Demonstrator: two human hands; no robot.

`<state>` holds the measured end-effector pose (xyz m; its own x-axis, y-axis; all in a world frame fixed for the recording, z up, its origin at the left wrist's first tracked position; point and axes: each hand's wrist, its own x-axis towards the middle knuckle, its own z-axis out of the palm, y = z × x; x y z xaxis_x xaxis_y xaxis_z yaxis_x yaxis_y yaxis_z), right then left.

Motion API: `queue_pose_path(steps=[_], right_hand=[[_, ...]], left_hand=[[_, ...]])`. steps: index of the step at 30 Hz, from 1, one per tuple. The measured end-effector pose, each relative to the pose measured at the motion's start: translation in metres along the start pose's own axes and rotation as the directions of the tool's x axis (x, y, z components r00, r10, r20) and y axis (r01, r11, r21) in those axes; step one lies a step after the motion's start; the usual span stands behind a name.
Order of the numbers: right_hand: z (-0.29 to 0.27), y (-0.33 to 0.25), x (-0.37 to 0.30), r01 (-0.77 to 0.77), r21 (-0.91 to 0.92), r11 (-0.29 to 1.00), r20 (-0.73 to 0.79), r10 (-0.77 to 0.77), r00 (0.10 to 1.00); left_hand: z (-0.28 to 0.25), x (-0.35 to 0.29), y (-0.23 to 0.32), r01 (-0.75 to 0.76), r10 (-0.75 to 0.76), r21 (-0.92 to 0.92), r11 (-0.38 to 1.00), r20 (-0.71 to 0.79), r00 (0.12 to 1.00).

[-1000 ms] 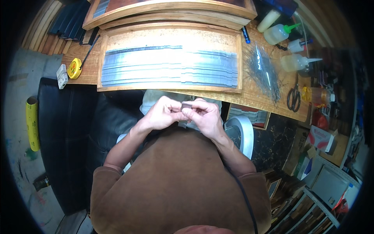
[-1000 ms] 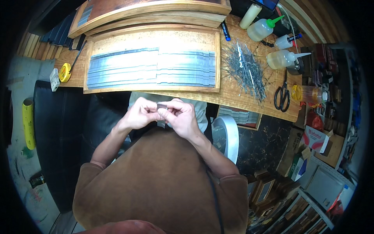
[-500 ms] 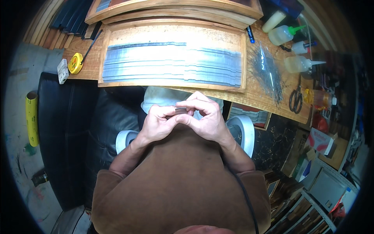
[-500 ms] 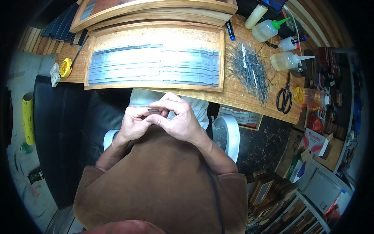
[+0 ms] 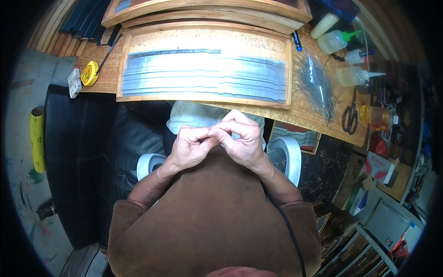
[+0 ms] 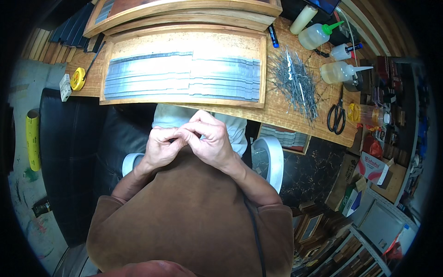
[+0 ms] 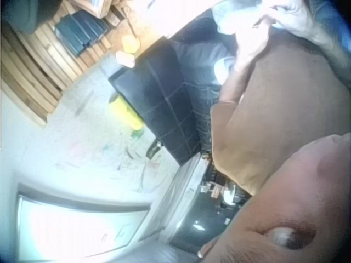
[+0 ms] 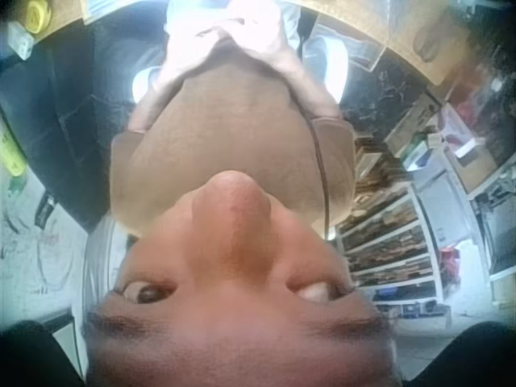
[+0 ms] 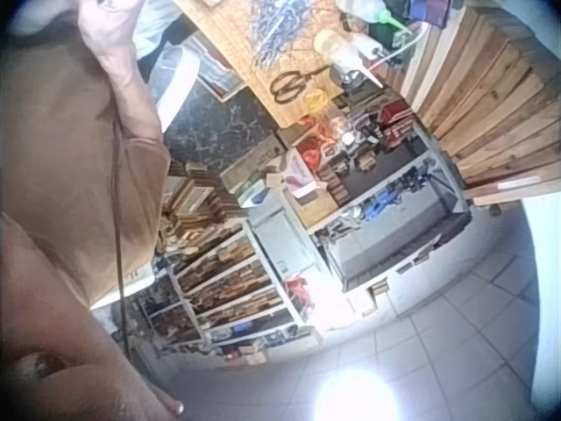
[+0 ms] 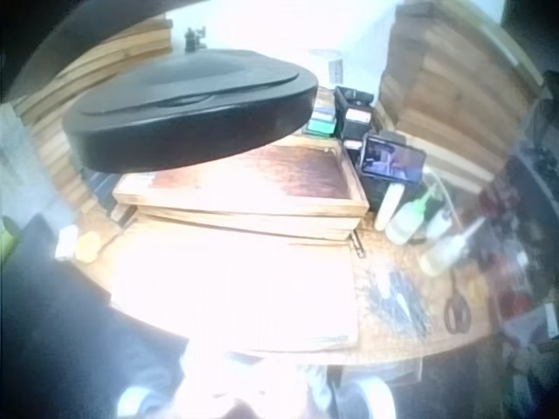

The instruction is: The person repeatedly picks up small rectangular metal pieces and aligns them by hand, stacking them into a small bundle. The hands manipulate the pieces directly without tools, folding and pressing them together.

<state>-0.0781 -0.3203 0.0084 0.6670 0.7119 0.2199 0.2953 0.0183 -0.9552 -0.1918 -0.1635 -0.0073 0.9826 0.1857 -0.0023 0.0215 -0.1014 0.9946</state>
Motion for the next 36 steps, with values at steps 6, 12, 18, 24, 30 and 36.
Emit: queue_pose_path(steps=[6,12,18,24,30,36], right_hand=[[-0.009,-0.011,0.01,-0.08,0.159,0.984,0.106,0.064,0.992],[-0.014,-0.006,0.008,-0.11,0.149,0.983,0.136,0.09,0.987],[-0.012,-0.005,0.009,-0.1,0.131,0.986,0.156,0.079,0.985],[-0.009,-0.001,0.006,-0.122,0.158,0.98,0.146,0.099,0.984],[-0.009,0.002,0.006,-0.124,0.159,0.98,0.153,0.099,0.983],[-0.01,0.001,0.008,-0.121,0.166,0.979,0.169,0.092,0.981]], left_hand=[[0.001,-0.005,0.012,0.016,-0.02,-0.038,0.999,-0.103,0.994],[0.006,-0.009,0.008,-0.082,0.098,0.103,0.991,-0.157,0.983],[0.008,-0.013,0.006,-0.098,0.133,0.193,0.976,-0.181,0.974],[0.011,-0.013,0.0,-0.117,0.145,0.153,0.981,-0.186,0.972],[0.009,-0.014,-0.002,-0.114,0.142,0.171,0.979,-0.16,0.977],[0.01,-0.013,-0.008,-0.172,0.201,0.167,0.971,-0.174,0.964]])
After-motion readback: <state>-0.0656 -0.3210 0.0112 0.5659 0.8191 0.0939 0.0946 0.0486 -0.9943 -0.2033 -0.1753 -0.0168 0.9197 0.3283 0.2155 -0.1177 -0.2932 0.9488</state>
